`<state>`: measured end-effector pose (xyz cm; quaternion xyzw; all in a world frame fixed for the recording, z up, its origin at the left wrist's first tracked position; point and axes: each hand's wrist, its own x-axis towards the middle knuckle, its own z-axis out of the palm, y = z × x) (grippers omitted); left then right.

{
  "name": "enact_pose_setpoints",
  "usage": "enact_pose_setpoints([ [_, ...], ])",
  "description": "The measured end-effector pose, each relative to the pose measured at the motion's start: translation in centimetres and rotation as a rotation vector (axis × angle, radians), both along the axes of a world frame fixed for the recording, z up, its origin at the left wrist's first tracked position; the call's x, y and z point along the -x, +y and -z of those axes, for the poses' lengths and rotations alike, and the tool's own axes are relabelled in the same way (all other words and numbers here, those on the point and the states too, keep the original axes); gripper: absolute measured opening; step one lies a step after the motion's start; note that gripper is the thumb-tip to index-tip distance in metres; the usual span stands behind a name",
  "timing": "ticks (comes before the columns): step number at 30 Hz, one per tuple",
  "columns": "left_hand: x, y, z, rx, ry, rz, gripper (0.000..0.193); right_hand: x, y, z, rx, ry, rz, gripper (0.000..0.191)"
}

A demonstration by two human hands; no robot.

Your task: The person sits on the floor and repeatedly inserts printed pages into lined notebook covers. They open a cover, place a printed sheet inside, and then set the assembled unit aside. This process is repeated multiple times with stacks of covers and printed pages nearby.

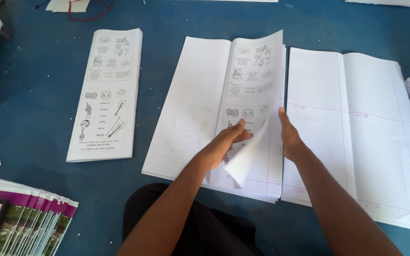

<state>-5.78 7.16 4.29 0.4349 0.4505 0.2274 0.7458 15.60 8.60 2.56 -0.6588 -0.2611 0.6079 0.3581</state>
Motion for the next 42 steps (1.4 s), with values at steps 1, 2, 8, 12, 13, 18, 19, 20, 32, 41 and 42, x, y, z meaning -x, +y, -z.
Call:
enact_pose_setpoints([
  [1, -0.1, 0.0, 0.1, -0.012, 0.005, 0.018, 0.092, 0.0, -0.1, -0.5, -0.013, 0.038, -0.007, 0.080],
  [2, 0.0, 0.1, 0.3, -0.026, 0.012, 0.037, 0.095, -0.1, -0.2, -0.8, -0.028, 0.076, -0.014, 0.082],
  [8, 1.3, 0.7, 2.4, -0.112, 0.120, -0.105, 0.065, -0.2, -0.1, -0.1, -0.002, -0.058, -0.056, 0.058],
  [12, 2.8, 1.1, 5.0, -0.369, 0.556, -0.488, 0.040, -0.5, -0.1, 0.8, -0.033, -0.021, -0.015, 0.048],
  [13, 3.6, 1.3, 5.5, -0.397, 0.663, -0.480, 0.042, -0.5, -0.1, 0.9, -0.020, -0.014, -0.006, 0.047],
  [18, 4.2, 1.9, 6.5, -0.354, 0.717, -0.409, 0.042, -0.1, 0.1, 0.4, 0.079, 0.041, 0.070, 0.048],
  [19, 4.1, 1.8, 6.5, -0.318, 0.651, -0.421, 0.040, 0.0, 0.1, 0.3, 0.091, 0.051, 0.079, 0.048],
  [20, 4.0, 1.7, 6.5, -0.281, 0.583, -0.432, 0.038, 0.0, 0.2, 0.2, 0.105, 0.059, 0.089, 0.048],
  [32, 4.5, 2.0, 4.6, 0.279, -0.299, -0.355, 0.038, 0.4, 0.7, -1.5, 0.048, 0.152, 0.080, 0.060],
  [41, 4.0, 1.9, 3.5, 0.369, -0.368, -0.377, 0.037, -2.3, 1.4, 0.8, 0.010, 0.055, 0.264, 0.060],
  [42, 3.9, 1.9, 3.4, 0.374, -0.360, -0.379, 0.038, -2.8, 1.4, 0.8, 0.006, 0.093, 0.272, 0.061],
])
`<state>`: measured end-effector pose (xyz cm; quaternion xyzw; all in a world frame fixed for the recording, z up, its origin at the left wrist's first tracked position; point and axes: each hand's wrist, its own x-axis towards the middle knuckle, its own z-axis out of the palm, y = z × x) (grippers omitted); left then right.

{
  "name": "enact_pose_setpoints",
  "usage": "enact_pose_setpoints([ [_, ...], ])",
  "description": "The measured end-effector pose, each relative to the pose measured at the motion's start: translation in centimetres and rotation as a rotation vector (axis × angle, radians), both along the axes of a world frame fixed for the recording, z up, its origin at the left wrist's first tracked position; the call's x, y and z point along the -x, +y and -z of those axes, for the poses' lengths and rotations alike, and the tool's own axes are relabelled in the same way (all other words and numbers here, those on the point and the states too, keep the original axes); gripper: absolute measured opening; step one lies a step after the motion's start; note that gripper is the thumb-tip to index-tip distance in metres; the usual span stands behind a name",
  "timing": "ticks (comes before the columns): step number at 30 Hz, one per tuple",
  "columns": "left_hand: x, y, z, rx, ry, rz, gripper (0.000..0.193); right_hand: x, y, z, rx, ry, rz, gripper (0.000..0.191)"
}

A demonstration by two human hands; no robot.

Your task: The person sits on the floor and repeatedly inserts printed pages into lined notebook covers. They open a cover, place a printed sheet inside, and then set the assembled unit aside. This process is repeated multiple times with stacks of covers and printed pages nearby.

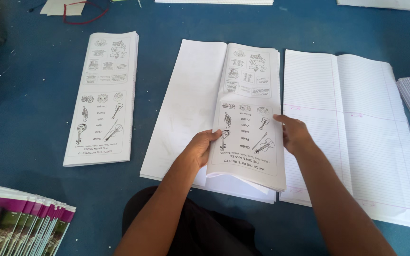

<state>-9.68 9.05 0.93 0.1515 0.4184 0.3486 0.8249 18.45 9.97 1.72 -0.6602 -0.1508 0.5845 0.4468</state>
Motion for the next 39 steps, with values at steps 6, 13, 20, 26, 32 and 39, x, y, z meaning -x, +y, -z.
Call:
enact_pose_setpoints([
  [6, -0.1, -0.2, -0.9, 0.030, 0.024, -0.008, 0.040, 0.2, -0.6, -2.6, 0.061, 0.108, 0.004, 0.067],
  [13, 0.0, -0.2, 0.4, 0.012, 0.022, -0.002, 0.038, 0.9, -1.5, -3.3, -0.034, 0.335, -0.156, 0.064],
  [20, -1.3, -1.3, 2.9, -0.254, 0.677, 0.221, 0.033, 1.0, -1.0, -1.2, 0.090, 0.056, -0.224, 0.049],
  [26, -1.7, -0.7, 2.7, -0.170, 0.480, 0.153, 0.034, 1.4, -1.3, -2.9, -0.020, -0.124, -0.239, 0.044],
  [32, -3.0, 2.5, 0.7, -0.195, 0.394, 0.069, 0.035, -0.2, -2.0, -5.2, -0.199, -0.125, -0.356, 0.045],
  [39, -5.2, 7.8, -4.8, -0.312, 0.341, -0.074, 0.036, -1.3, -3.2, -8.6, -0.301, -0.283, -0.411, 0.038],
])
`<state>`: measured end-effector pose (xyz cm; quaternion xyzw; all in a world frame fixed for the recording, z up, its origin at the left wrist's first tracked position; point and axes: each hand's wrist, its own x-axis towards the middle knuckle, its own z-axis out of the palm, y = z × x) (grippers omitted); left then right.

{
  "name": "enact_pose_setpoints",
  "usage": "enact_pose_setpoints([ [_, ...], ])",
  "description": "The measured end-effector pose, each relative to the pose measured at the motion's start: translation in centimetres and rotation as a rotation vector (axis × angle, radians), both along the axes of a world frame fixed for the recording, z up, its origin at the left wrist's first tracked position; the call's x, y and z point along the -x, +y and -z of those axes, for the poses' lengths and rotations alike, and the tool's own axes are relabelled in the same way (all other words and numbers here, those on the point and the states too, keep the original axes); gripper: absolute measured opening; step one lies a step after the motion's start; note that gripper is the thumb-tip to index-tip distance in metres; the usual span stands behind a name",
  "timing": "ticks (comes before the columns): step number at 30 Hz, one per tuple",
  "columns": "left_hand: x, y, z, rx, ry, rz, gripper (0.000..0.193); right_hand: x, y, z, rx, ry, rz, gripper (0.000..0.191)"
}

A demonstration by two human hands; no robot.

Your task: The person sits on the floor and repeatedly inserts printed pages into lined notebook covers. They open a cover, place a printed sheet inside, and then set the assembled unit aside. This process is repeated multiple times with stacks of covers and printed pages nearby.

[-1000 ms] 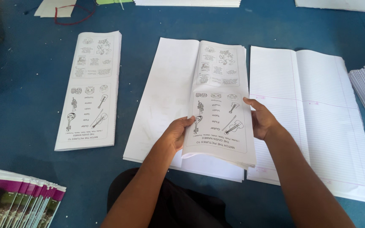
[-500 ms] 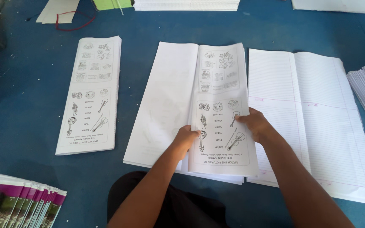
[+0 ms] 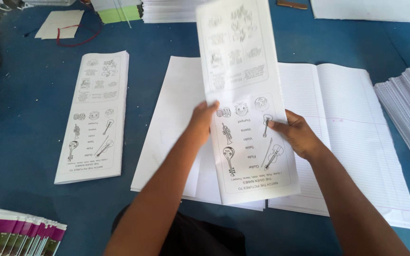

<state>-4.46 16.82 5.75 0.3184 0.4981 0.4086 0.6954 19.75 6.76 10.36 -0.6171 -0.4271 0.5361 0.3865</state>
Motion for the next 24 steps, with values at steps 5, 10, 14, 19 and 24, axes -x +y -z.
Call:
enact_pose_setpoints([
  [5, -0.2, 2.6, -6.2, -0.204, -0.040, 0.002, 0.038, 0.3, 0.3, -2.0, -0.203, -0.011, 0.030, 0.037],
  [10, -0.4, 0.4, -10.2, -0.443, -0.028, 0.027, 0.037, 0.9, 1.1, -4.1, -0.307, 0.035, 0.062, 0.037],
  [14, 0.1, -2.1, -11.5, -0.576, 0.100, 0.019, 0.036, 1.3, 1.7, -6.1, -0.428, 0.168, 0.058, 0.039],
  [19, 0.7, -4.7, -11.8, -0.741, 0.000, 0.023, 0.036, 1.8, 1.5, -7.9, -0.516, 0.183, 0.070, 0.041],
  [24, 1.5, -5.8, -12.1, -0.770, 0.093, 0.019, 0.036, 2.6, 0.9, -8.2, -0.531, 0.151, 0.069, 0.041],
])
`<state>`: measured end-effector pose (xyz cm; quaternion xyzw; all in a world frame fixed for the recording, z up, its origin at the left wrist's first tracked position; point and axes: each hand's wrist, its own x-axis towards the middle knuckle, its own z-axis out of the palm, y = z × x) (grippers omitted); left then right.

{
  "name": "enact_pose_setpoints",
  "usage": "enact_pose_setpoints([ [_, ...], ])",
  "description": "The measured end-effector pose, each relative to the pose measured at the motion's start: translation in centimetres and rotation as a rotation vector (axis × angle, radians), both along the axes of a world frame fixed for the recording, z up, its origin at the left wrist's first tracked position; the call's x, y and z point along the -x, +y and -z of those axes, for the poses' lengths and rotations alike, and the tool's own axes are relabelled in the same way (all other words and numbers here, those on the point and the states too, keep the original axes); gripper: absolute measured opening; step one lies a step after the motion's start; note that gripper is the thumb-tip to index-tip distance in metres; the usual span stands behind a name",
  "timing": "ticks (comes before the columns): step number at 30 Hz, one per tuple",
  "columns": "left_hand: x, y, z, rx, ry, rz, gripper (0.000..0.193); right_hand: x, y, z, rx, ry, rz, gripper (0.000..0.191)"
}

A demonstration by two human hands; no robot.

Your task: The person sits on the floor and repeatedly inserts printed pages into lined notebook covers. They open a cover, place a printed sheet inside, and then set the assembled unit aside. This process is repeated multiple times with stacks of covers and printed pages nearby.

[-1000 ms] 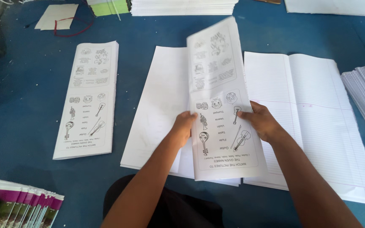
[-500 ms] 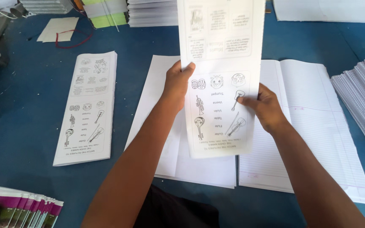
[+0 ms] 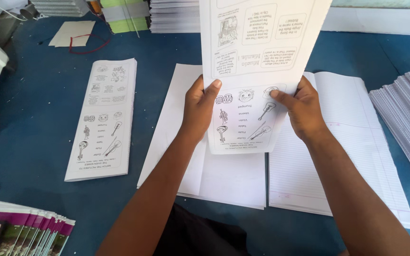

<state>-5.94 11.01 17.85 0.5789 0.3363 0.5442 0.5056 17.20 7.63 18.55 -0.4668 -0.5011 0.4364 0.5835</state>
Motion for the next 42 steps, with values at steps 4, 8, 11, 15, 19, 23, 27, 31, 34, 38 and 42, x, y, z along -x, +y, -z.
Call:
enact_pose_setpoints([
  [4, 0.4, -1.1, 0.9, -0.025, 0.017, 0.014, 0.035, 0.3, -0.4, 0.3, 0.004, 0.006, -0.006, 0.042],
  [8, 0.3, -2.3, 2.4, -0.041, -0.039, 0.001, 0.035, 0.1, -0.5, 0.6, 0.004, 0.036, -0.030, 0.044],
  [11, 0.0, -2.8, 3.4, -0.024, -0.093, -0.031, 0.035, -0.4, -0.5, 0.7, 0.020, 0.010, -0.048, 0.048],
  [15, -0.6, -3.6, 4.9, 0.062, 0.045, -0.065, 0.035, -1.1, -0.6, 1.1, 0.087, -0.023, -0.047, 0.051],
  [19, -0.8, -4.3, 6.4, 0.086, 0.091, -0.051, 0.033, -1.7, -1.0, 2.1, 0.063, 0.003, -0.077, 0.048],
  [23, -0.9, -4.7, 7.0, 0.108, 0.092, -0.062, 0.032, -1.4, -1.3, 2.9, 0.005, 0.010, -0.068, 0.046],
  [27, -1.0, -4.4, 6.2, 0.086, 0.073, -0.072, 0.030, -1.0, -1.3, 2.3, -0.047, -0.037, -0.005, 0.046],
  [31, -0.7, -3.9, 5.0, 0.048, 0.076, -0.057, 0.029, -1.2, -1.1, 1.0, -0.070, -0.012, -0.027, 0.044],
  [34, -0.2, -4.1, 4.9, 0.034, 0.106, -0.080, 0.029, -1.2, -1.1, 1.0, -0.017, -0.088, -0.018, 0.042],
  [38, -0.2, -4.5, 6.2, 0.083, 0.089, -0.075, 0.031, -0.9, -1.4, 2.2, 0.053, -0.097, -0.011, 0.043],
  [42, -0.4, -4.4, 7.7, 0.088, 0.094, -0.062, 0.033, -1.0, -1.5, 2.9, 0.083, -0.045, -0.022, 0.048],
])
